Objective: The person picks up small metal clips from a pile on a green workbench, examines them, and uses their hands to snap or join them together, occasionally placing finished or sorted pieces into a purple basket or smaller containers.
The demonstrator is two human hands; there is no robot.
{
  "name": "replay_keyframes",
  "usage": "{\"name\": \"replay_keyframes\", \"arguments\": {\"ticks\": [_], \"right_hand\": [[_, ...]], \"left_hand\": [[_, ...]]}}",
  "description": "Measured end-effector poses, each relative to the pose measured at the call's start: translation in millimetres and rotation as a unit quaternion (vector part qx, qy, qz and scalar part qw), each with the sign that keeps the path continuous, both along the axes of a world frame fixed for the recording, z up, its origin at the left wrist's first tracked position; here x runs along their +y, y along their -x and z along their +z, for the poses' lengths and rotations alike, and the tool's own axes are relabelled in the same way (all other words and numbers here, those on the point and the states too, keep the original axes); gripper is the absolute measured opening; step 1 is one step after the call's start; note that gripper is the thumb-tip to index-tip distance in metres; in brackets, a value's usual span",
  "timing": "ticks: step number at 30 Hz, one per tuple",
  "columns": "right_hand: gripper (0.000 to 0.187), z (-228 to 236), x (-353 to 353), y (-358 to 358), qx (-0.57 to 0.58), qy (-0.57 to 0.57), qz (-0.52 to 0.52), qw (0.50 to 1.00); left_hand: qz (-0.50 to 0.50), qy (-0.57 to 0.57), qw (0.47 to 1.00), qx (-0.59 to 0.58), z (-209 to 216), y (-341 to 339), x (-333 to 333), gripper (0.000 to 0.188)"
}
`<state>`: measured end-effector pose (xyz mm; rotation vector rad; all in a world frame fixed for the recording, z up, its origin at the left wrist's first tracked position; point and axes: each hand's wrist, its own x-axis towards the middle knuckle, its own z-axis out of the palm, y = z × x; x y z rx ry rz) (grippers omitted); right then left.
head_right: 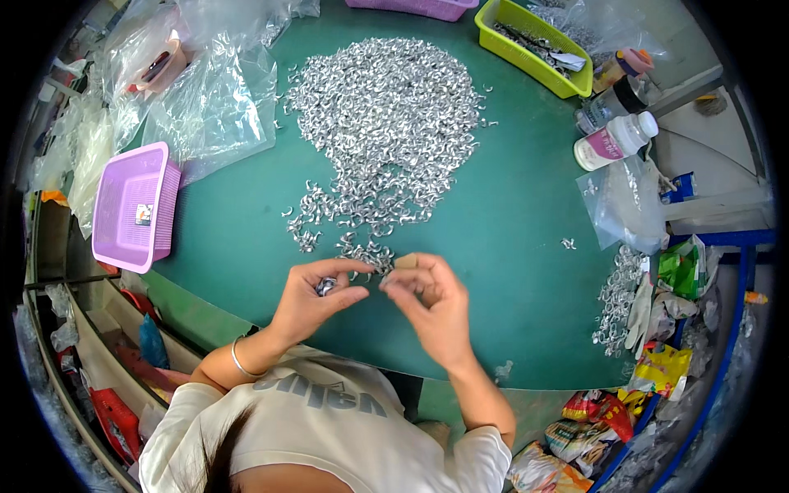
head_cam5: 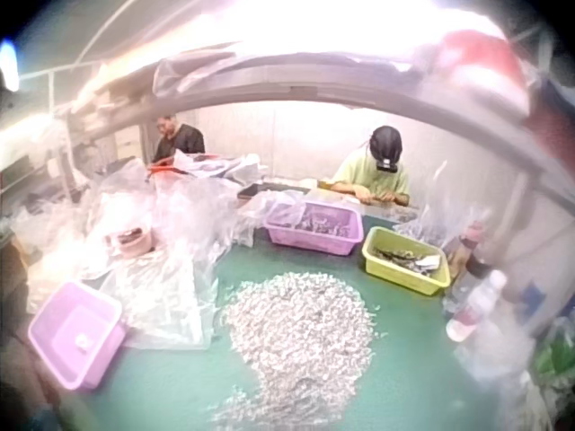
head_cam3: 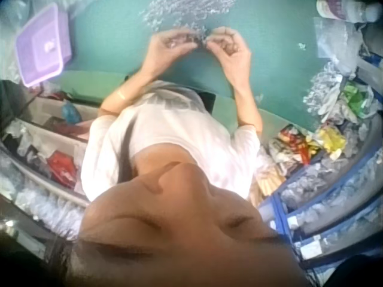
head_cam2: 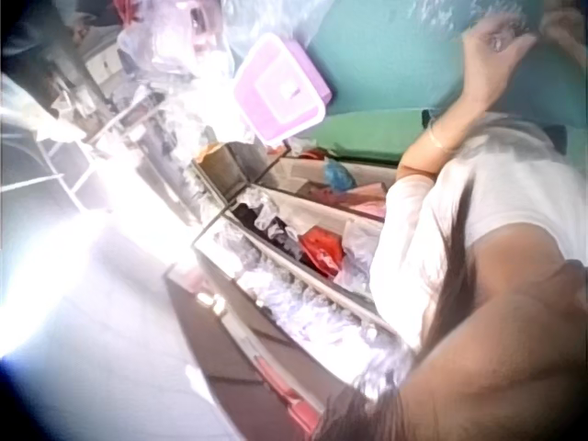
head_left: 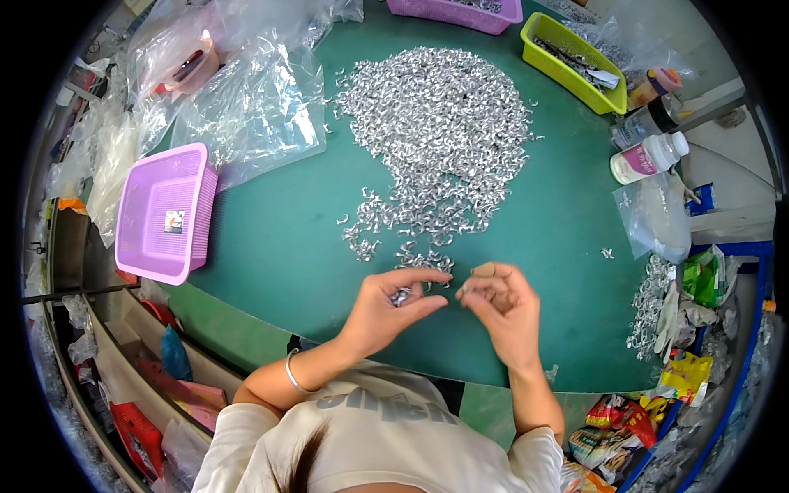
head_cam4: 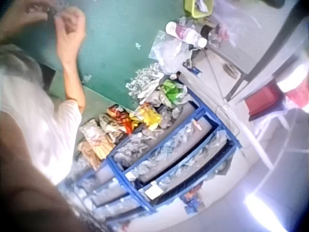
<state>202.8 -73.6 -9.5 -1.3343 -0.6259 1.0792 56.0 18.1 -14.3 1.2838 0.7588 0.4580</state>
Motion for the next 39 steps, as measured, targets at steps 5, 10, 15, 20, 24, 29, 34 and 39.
{"name": "replay_keyframes", "arguments": {"ticks": [5,10,15,20,24,29,34,39], "right_hand": [[0.029,2.2,-17.9,20.9,0.067,0.012,0.014,0.998],[0.027,-2.2,-23.8,34.1,0.104,-0.004,0.0,0.995],[0.025,-4.4,-26.5,54.0,0.051,-0.032,-0.067,0.996],[0.026,-8.7,-28.9,67.2,-0.024,-0.07,-0.089,0.993],[0.029,-17.8,-30.6,75.7,-0.105,-0.134,-0.092,0.981],[0.029,-13.7,-29.1,81.6,-0.139,-0.154,-0.11,0.972],[0.029,-9.4,-26.7,82.5,-0.139,-0.162,-0.121,0.969],[0.03,-7.8,-29.3,83.5,-0.15,-0.15,-0.12,0.97]], "left_hand": [[-0.07,0.013,0.996,-0.046,4.3,8.6,-3.3,0.016],[-0.081,0.102,0.99,-0.05,1.8,18.1,-4.0,0.011],[-0.079,0.093,0.989,-0.08,-5.8,29.5,-7.1,0.012],[-0.09,0.089,0.989,-0.08,-5.8,39.8,-7.8,0.012],[-0.081,0.084,0.99,-0.083,-5.9,46.4,-9.6,0.012],[-0.077,0.06,0.991,-0.094,-6.6,50.8,-11.3,0.013],[-0.082,0.078,0.989,-0.097,-7.1,52.5,-12.5,0.013],[-0.098,0.147,0.98,-0.087,-8.9,52.4,-13.7,0.012]]}}
